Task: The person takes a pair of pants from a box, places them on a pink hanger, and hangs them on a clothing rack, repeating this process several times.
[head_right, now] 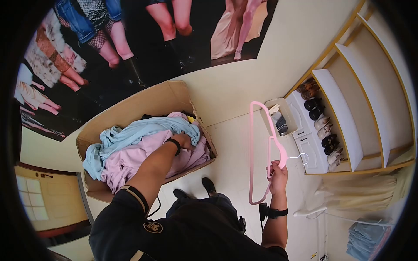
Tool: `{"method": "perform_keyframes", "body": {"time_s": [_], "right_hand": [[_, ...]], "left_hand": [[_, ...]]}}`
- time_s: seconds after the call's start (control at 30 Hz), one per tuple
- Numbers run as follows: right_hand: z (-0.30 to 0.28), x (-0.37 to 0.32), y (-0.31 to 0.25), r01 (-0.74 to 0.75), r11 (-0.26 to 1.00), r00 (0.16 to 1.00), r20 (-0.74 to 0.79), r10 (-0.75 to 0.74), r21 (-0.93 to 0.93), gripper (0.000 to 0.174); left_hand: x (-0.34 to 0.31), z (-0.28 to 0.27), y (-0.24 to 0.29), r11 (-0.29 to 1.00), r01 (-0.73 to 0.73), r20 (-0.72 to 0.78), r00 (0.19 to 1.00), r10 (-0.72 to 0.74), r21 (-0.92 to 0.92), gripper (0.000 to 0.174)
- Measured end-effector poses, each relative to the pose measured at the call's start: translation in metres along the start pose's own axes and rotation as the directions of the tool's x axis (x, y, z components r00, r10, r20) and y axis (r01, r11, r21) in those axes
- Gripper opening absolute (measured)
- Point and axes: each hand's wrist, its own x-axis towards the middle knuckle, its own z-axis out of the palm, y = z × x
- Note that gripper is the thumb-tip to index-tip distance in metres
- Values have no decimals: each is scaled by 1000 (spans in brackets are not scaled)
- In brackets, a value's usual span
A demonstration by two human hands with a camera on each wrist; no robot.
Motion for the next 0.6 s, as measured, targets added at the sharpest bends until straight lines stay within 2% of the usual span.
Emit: {"method": "perform_keyframes", "body": {"time_s": [0.03,0.07,0.1,0.17,0.23,0.3,0.33,0.4,0.43,0.47,0.5,0.53,0.57,0.6], "right_hand": [[-8,2,2,-7,1000,999,-35,7,17,10],[-16,6,4,-5,999,1000,-5,5,43,8],[-19,6,2,-8,999,1000,-15,9,45,8],[-9,9,-3,-10,997,1000,-25,12,78,8],[1,12,-13,-7,997,1000,9,6,75,8],[17,21,-15,41,996,988,144,-53,83,9],[26,27,-15,44,997,979,196,-57,69,10],[57,29,-25,39,999,958,285,-43,19,10],[74,27,-31,49,998,942,333,-38,-25,10],[90,25,-33,43,998,924,381,-26,-35,10],[106,21,-34,55,996,883,469,-13,-76,11],[122,17,-33,73,991,833,553,3,-115,13],[139,12,-30,69,989,804,594,22,-129,13],[155,5,-27,89,986,720,693,34,-140,14]], "left_hand": [[0,-4,2,998,-57,1,998,57,28,66],[1,-5,5,992,-118,8,993,118,51,67],[18,-11,4,983,-183,81,980,183,-10,72],[18,-25,1,952,-289,10,957,291,-100,71],[-9,-45,7,949,-290,-13,957,291,-125,66],[-35,-48,-7,913,-342,-280,919,276,-223,63],[-60,-51,-11,920,-308,-286,929,235,-244,63],[-117,-65,-11,795,-419,-620,782,70,-438,62],[-144,-63,-15,799,-390,-628,778,20,-457,62],[-171,-55,-17,615,-543,-720,691,-60,-572,64],[-194,-41,-20,400,-687,-785,595,-172,-607,68],[-215,-23,-25,408,-672,-782,582,-225,-618,68],[-237,-1,-30,505,-644,-817,495,-297,-574,69],[-260,22,-33,598,-597,-844,403,-353,-535,71]]}}
